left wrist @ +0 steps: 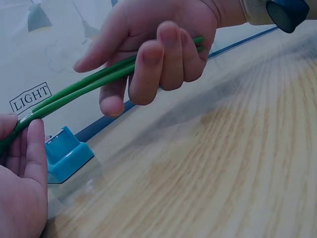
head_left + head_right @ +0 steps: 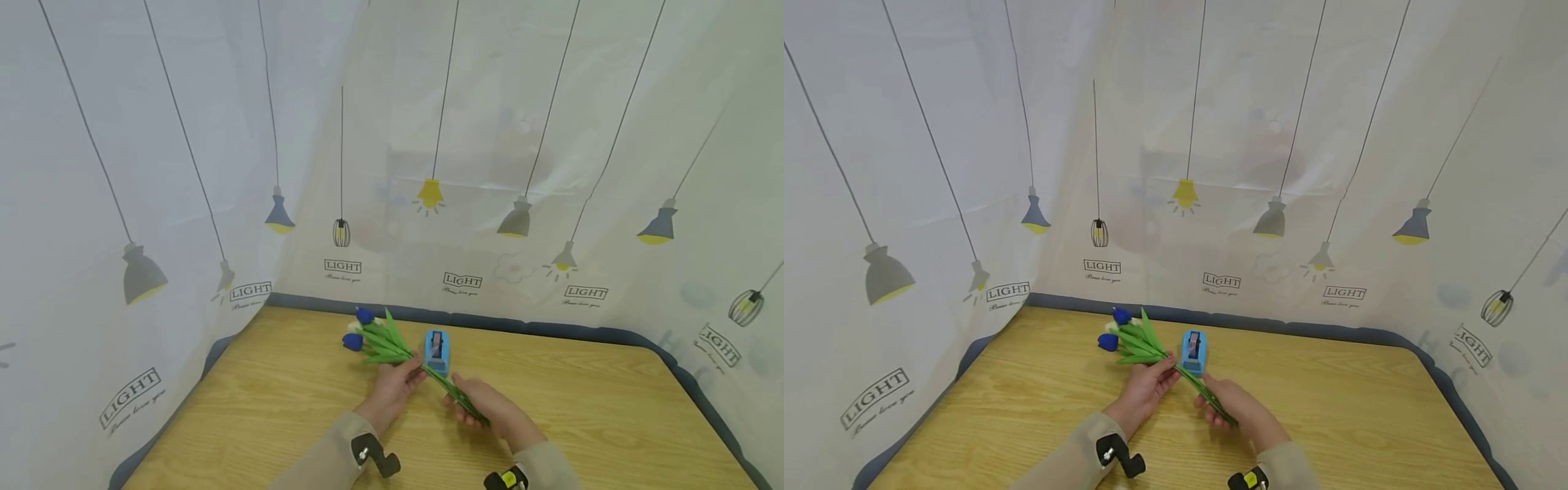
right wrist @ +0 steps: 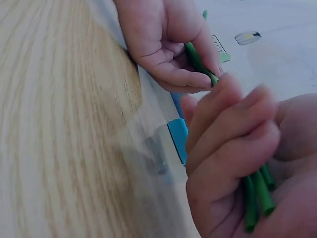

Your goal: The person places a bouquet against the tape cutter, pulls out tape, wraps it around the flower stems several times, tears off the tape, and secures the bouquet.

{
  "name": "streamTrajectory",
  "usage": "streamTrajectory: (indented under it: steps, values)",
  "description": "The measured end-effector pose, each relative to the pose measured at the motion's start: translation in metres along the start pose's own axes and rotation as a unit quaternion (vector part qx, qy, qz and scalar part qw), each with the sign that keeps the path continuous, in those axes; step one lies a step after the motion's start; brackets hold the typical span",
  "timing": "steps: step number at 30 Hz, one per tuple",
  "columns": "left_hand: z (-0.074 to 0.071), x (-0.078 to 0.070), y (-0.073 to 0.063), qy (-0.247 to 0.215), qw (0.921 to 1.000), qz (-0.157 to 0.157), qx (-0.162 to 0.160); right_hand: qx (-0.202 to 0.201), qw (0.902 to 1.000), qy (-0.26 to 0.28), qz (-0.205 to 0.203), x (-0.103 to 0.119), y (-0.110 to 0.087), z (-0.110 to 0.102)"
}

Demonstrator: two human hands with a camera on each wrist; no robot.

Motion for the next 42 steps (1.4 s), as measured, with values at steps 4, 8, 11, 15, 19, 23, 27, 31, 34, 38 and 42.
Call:
streamTrajectory:
  steps: [4, 8, 11, 15, 19, 23, 27, 31, 34, 38, 42]
  values:
    - [0.002, 0.000, -0.001, 0.002, 1.0000, -0.002, 0.007, 0.067, 0.9951, 0.069, 0.027, -0.008, 0.001, 0.005]
    - [0.002, -0.001, -0.001, -0.005, 1.0000, -0.002, 0.005, 0.122, 0.9863, 0.109, 0.021, -0.007, 0.001, 0.013]
    - [0.002, -0.002, -0.001, -0.010, 0.9999, -0.002, 0.002, 0.134, 0.9861, 0.098, 0.006, -0.005, 0.002, 0.016]
    - [0.002, -0.003, -0.001, -0.012, 0.9999, -0.002, 0.002, 0.082, 0.9956, 0.024, -0.039, 0.002, 0.003, 0.013]
    - [0.002, -0.003, -0.002, -0.010, 0.9999, 0.000, 0.003, -0.030, 0.9896, -0.092, -0.107, 0.016, 0.002, 0.005]
    - [0.003, -0.003, -0.001, -0.014, 0.9999, -0.001, 0.008, -0.156, 0.9498, -0.227, -0.148, 0.029, -0.002, -0.001]
    - [0.004, -0.002, 0.000, -0.019, 0.9997, -0.003, 0.013, -0.236, 0.9015, -0.324, -0.164, 0.037, -0.009, -0.001]
    - [0.005, -0.004, -0.001, -0.020, 0.9997, 0.003, 0.016, -0.277, 0.8678, -0.374, -0.174, 0.043, -0.016, 0.002]
    - [0.005, -0.005, -0.002, -0.021, 0.9996, 0.007, 0.016, -0.296, 0.8496, -0.398, -0.180, 0.047, -0.018, 0.005]
    - [0.004, -0.004, -0.002, -0.017, 0.9998, 0.005, 0.009, -0.295, 0.8458, -0.406, -0.181, 0.048, -0.018, 0.007]
    - [0.004, -0.004, -0.002, -0.006, 1.0000, 0.002, 0.005, -0.252, 0.8800, -0.366, -0.170, 0.044, -0.016, 0.007]
Point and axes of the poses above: each hand's wrist, its own y-axis towards the middle knuckle, its own z-axis out of the palm, x = y × z, the point moved 9 cm from there along y, towards the middle knuckle, and after that the axes turned 14 degrees about z, right-handed, at the moved point
